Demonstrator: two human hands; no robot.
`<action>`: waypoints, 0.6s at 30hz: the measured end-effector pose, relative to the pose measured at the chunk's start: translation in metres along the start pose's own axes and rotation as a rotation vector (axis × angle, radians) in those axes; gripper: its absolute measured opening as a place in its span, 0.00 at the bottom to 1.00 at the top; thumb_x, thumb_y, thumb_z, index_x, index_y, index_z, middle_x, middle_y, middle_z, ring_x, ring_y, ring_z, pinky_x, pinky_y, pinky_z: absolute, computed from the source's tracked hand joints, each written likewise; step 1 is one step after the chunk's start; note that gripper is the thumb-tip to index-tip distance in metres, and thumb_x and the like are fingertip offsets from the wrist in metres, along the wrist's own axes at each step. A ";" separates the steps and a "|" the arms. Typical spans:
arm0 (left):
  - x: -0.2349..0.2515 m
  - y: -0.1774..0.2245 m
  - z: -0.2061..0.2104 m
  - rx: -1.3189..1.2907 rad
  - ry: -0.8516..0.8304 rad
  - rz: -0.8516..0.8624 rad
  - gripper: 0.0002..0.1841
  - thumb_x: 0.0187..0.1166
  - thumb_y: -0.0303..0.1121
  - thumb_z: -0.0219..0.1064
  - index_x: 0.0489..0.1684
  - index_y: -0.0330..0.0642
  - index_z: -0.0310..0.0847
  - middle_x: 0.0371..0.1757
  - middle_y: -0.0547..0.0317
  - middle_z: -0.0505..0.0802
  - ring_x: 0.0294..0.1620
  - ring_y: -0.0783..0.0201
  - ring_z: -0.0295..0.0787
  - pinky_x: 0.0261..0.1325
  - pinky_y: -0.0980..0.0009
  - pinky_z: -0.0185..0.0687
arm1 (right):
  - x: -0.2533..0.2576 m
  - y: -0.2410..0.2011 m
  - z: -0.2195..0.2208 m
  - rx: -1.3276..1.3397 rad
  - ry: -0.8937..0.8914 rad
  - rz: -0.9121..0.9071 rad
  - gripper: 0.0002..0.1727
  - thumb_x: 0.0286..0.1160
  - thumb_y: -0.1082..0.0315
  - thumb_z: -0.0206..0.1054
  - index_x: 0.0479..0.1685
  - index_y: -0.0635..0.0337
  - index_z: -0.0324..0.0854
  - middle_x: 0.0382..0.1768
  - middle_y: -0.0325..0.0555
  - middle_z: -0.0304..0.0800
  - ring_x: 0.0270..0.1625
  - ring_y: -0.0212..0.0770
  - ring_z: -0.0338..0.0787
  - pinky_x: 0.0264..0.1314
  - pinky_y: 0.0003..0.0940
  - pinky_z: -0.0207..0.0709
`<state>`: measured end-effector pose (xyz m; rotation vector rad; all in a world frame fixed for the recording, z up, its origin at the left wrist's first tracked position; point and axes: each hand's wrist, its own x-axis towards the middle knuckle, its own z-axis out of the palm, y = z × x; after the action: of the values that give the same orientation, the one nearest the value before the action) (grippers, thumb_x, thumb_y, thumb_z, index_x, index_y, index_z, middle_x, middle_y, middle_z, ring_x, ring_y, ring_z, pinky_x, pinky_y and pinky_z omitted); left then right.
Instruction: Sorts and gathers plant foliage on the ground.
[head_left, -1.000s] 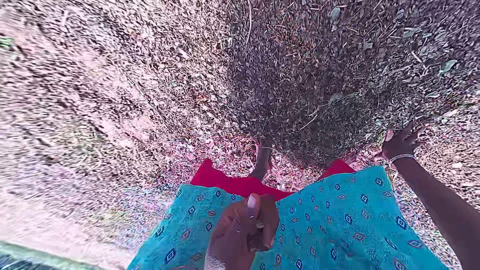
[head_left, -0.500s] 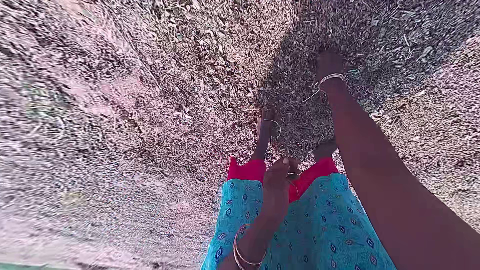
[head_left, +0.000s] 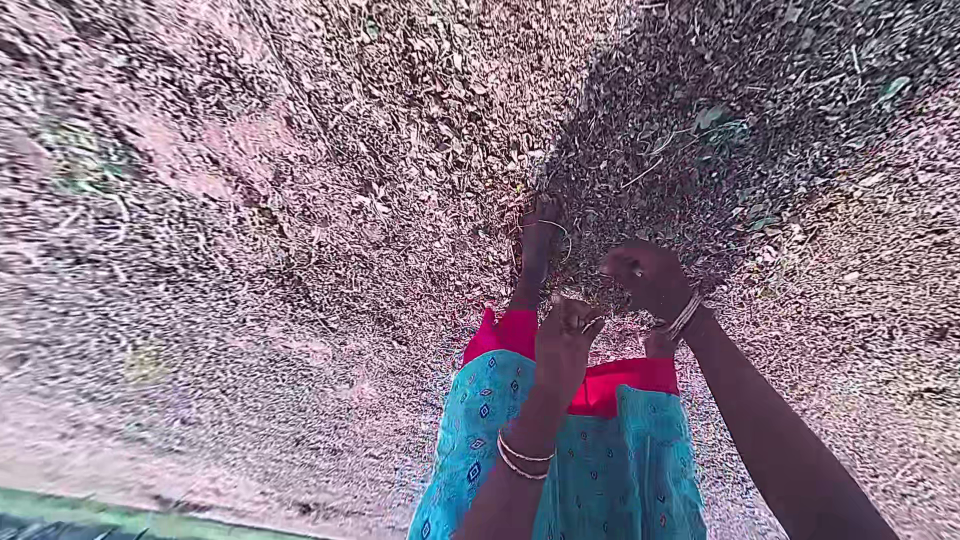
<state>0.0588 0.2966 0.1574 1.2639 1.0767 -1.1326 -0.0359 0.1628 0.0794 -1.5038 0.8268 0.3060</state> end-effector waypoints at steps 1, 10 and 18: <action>0.002 -0.009 -0.003 -0.028 -0.048 -0.021 0.28 0.95 0.38 0.32 0.23 0.48 0.75 0.25 0.65 0.86 0.32 0.68 0.88 0.44 0.71 0.87 | 0.023 0.013 0.003 -0.111 0.050 0.034 0.13 0.84 0.68 0.66 0.54 0.70 0.88 0.51 0.61 0.92 0.50 0.52 0.94 0.57 0.48 0.86; 0.024 -0.051 -0.008 -0.022 0.058 -0.108 0.22 0.95 0.35 0.38 0.28 0.46 0.73 0.25 0.62 0.84 0.30 0.67 0.87 0.42 0.72 0.87 | 0.160 0.076 -0.002 -0.754 -0.124 0.196 0.22 0.78 0.82 0.60 0.71 0.67 0.80 0.80 0.71 0.71 0.75 0.76 0.78 0.67 0.75 0.74; 0.052 -0.033 -0.023 0.075 0.179 0.159 0.12 0.93 0.29 0.51 0.50 0.37 0.81 0.42 0.59 0.88 0.41 0.67 0.86 0.52 0.70 0.85 | -0.014 0.040 -0.004 -0.250 0.241 0.110 0.17 0.85 0.67 0.65 0.62 0.73 0.78 0.43 0.68 0.91 0.37 0.61 0.93 0.43 0.61 0.84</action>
<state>0.0336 0.3190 0.1002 1.5056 1.0512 -0.9608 -0.0729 0.1667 0.0584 -1.7544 1.0966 0.3226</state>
